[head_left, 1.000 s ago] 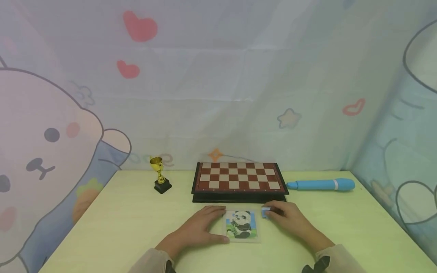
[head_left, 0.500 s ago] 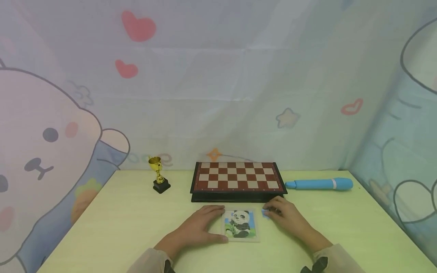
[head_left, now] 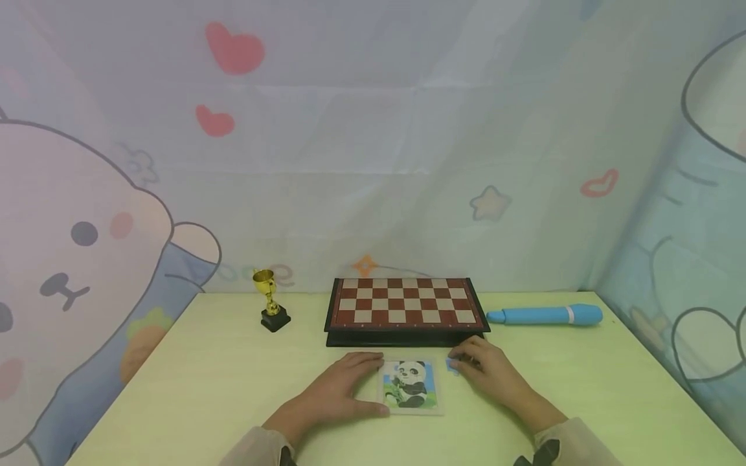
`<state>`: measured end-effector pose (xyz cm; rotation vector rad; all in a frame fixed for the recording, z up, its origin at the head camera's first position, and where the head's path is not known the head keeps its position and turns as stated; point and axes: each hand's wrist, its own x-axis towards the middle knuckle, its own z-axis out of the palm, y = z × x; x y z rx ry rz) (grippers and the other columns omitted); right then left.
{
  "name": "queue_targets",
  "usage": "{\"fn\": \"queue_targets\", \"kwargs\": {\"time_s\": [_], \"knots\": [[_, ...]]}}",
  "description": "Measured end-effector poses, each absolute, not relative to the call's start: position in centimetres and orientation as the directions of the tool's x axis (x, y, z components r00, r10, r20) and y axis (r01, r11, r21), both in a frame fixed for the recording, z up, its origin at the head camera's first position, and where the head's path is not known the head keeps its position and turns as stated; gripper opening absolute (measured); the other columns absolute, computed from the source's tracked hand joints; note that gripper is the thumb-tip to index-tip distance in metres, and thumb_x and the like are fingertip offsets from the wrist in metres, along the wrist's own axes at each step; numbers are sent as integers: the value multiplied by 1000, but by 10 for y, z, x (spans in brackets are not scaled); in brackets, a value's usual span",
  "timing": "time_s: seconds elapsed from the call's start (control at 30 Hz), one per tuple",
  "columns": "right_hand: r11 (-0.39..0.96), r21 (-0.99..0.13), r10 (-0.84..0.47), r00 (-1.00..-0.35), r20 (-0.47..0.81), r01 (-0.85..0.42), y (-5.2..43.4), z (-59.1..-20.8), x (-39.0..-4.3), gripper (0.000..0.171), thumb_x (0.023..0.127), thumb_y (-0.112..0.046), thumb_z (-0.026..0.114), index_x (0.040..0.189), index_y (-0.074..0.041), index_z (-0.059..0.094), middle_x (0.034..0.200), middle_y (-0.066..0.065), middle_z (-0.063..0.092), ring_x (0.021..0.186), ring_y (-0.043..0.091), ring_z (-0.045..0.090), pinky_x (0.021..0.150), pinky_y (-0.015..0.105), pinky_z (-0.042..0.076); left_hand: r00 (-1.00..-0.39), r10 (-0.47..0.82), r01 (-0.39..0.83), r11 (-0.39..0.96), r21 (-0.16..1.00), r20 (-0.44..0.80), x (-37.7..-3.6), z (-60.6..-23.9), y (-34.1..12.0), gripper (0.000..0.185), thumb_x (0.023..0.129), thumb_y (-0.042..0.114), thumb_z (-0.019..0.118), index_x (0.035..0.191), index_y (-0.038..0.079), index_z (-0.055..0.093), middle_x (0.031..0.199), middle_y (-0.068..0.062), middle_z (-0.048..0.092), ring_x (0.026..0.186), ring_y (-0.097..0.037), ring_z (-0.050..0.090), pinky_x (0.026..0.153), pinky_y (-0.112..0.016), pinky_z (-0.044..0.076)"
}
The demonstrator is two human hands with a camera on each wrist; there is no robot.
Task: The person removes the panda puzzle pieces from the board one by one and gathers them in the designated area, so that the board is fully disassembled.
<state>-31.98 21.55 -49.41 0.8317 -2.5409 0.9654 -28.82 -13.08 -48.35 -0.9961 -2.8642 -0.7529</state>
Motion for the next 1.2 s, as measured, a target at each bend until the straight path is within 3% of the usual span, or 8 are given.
{"fn": "queue_targets", "kwargs": {"time_s": [0.23, 0.63, 0.83, 1.0, 1.2], "knots": [[608, -464, -400, -753, 523, -645, 214, -495, -321, 11, 92, -16, 75, 103, -16, 74, 100, -12, 63, 88, 7, 58, 73, 25, 55, -790, 587, 598, 673, 435, 178, -290, -485, -132, 91, 82, 77, 60, 152, 21, 45, 158, 7, 38, 146, -21, 34, 117, -54, 31], [544, -341, -524, -627, 576, -767, 178, -494, -307, 14, 94, -26, 73, 108, -26, 72, 113, -21, 65, 111, 8, 57, 94, 45, 51, -796, 582, 587, 672, 452, 168, -288, -486, -129, 91, 81, 77, 62, 152, 22, 47, 158, 8, 39, 145, -20, 34, 116, -54, 32], [470, -368, -595, -596, 539, -802, 145, -488, -312, 17, 96, -24, 71, 113, -21, 71, 117, -15, 62, 111, 8, 57, 94, 38, 54, -796, 581, 590, 679, 437, 170, -290, -484, -130, 91, 82, 77, 60, 152, 23, 45, 158, 8, 38, 146, -19, 33, 117, -52, 32], [434, -412, -644, -596, 480, -801, 125, -488, -320, 18, 98, -22, 67, 116, -16, 69, 119, -8, 61, 109, 9, 59, 92, 33, 56, -797, 582, 588, 687, 427, 162, -292, -485, -132, 91, 82, 79, 60, 152, 24, 45, 158, 10, 38, 146, -17, 33, 117, -50, 32], [512, -384, -630, -640, 440, -768, 123, -490, -323, 15, 97, -22, 69, 112, -18, 69, 120, -6, 59, 111, 11, 57, 94, 34, 55, -795, 584, 588, 681, 436, 161, -292, -486, -132, 91, 81, 78, 60, 152, 24, 45, 157, 11, 38, 145, -17, 33, 117, -50, 32]]}}
